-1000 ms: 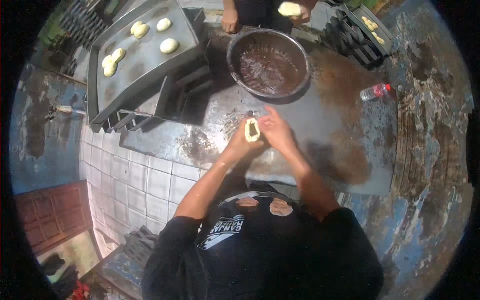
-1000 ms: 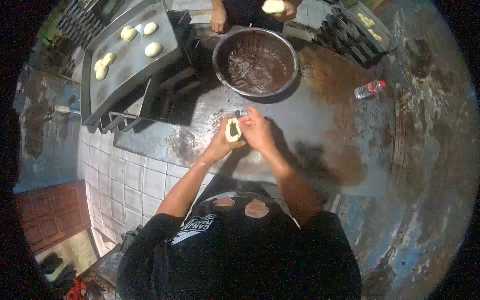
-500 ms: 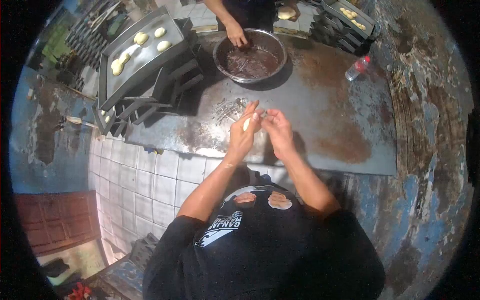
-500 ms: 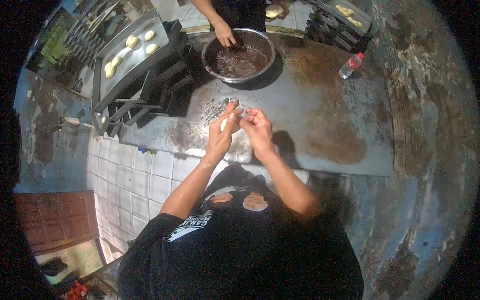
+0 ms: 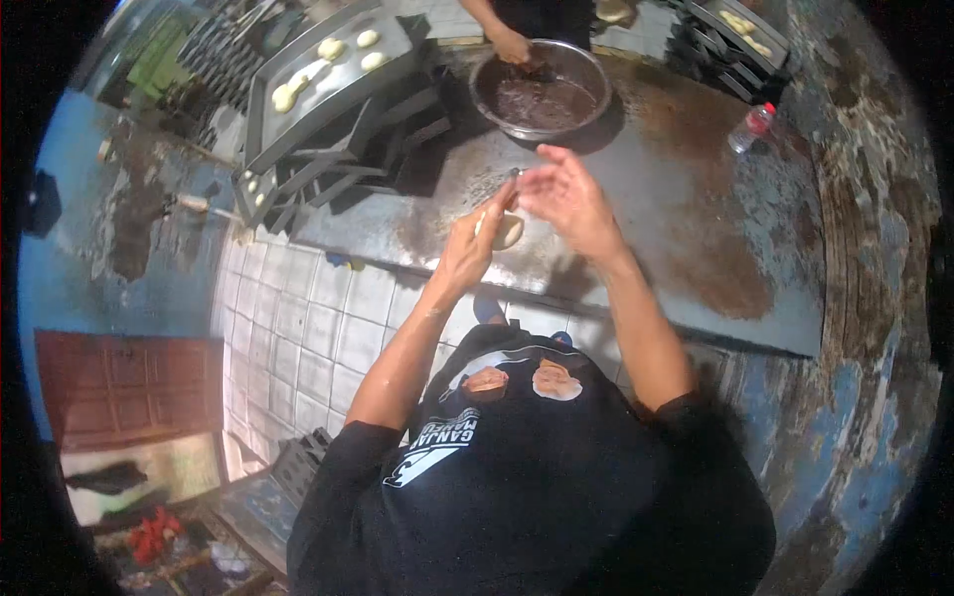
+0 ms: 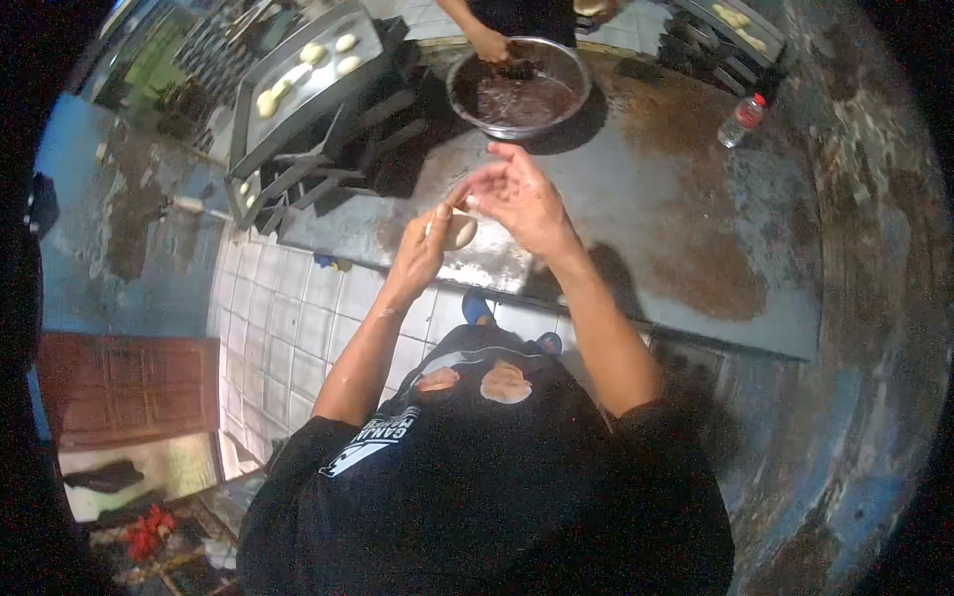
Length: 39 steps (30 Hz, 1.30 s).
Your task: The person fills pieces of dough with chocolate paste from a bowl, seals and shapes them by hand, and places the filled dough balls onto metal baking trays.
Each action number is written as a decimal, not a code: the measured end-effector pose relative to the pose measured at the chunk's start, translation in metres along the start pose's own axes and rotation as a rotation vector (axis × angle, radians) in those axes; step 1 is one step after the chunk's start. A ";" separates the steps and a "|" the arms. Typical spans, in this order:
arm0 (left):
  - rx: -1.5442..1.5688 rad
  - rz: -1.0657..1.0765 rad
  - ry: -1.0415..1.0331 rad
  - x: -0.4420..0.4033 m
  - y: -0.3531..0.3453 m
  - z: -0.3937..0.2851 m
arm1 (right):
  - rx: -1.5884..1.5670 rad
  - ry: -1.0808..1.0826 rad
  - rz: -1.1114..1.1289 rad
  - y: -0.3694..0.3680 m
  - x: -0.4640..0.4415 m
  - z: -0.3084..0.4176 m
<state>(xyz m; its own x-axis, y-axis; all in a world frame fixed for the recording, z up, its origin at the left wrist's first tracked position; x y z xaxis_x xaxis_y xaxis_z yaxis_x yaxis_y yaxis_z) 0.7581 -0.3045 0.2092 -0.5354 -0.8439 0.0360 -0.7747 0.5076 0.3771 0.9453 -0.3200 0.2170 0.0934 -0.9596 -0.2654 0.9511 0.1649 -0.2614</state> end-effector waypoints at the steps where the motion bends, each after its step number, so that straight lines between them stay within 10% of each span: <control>1: 0.009 0.008 0.067 0.003 0.002 -0.001 | 0.005 -0.120 0.183 -0.001 -0.006 -0.003; 6: 0.057 0.068 -0.107 0.014 0.030 0.022 | 0.574 -0.237 0.589 -0.050 -0.036 0.013; 10: 0.463 -0.137 0.142 0.015 0.079 0.032 | 0.020 0.072 0.122 -0.089 -0.066 -0.025; 12: 0.620 -0.174 0.145 0.009 0.093 0.030 | 0.814 0.505 0.189 -0.116 -0.072 -0.024; 16: 1.155 -0.240 -0.121 -0.001 0.139 0.039 | 0.230 -0.041 0.143 -0.165 -0.108 -0.076; 18: 0.427 -0.346 -0.319 -0.009 0.176 0.050 | 0.000 -0.280 0.179 -0.194 -0.139 -0.071; 22: 0.944 -0.363 -0.204 -0.021 0.246 0.060 | -0.036 -0.608 0.494 -0.235 -0.234 -0.053; 24: 0.694 -0.491 -0.256 -0.027 0.278 0.074 | 0.150 -0.613 0.658 -0.244 -0.294 -0.063; 28: 0.511 -0.621 -0.296 -0.011 0.344 0.102 | 1.053 0.135 0.480 -0.257 -0.438 -0.089; 34: 0.344 -0.650 -0.108 0.035 0.405 0.153 | 1.406 0.348 1.120 -0.253 -0.511 -0.186; 39: 0.184 -0.605 0.078 0.056 0.425 0.169 | 1.326 0.196 1.168 -0.262 -0.514 -0.209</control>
<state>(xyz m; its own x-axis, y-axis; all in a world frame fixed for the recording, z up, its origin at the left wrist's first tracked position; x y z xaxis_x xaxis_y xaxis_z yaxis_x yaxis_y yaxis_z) 0.3419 -0.1068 0.2147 0.0358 -0.9973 -0.0637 -0.9812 -0.0472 0.1873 0.5867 0.1776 0.2274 0.8913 -0.4341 0.1307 0.0086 0.3045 0.9525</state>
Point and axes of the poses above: each hand's wrist, its own x-axis away from the middle knuckle, its own y-axis out of the back of the hand, z = x × y, the point moved 2 cm from there along -x, towards the middle knuckle, and after that the axes turned 8 degrees about z, right-handed, at the moved point
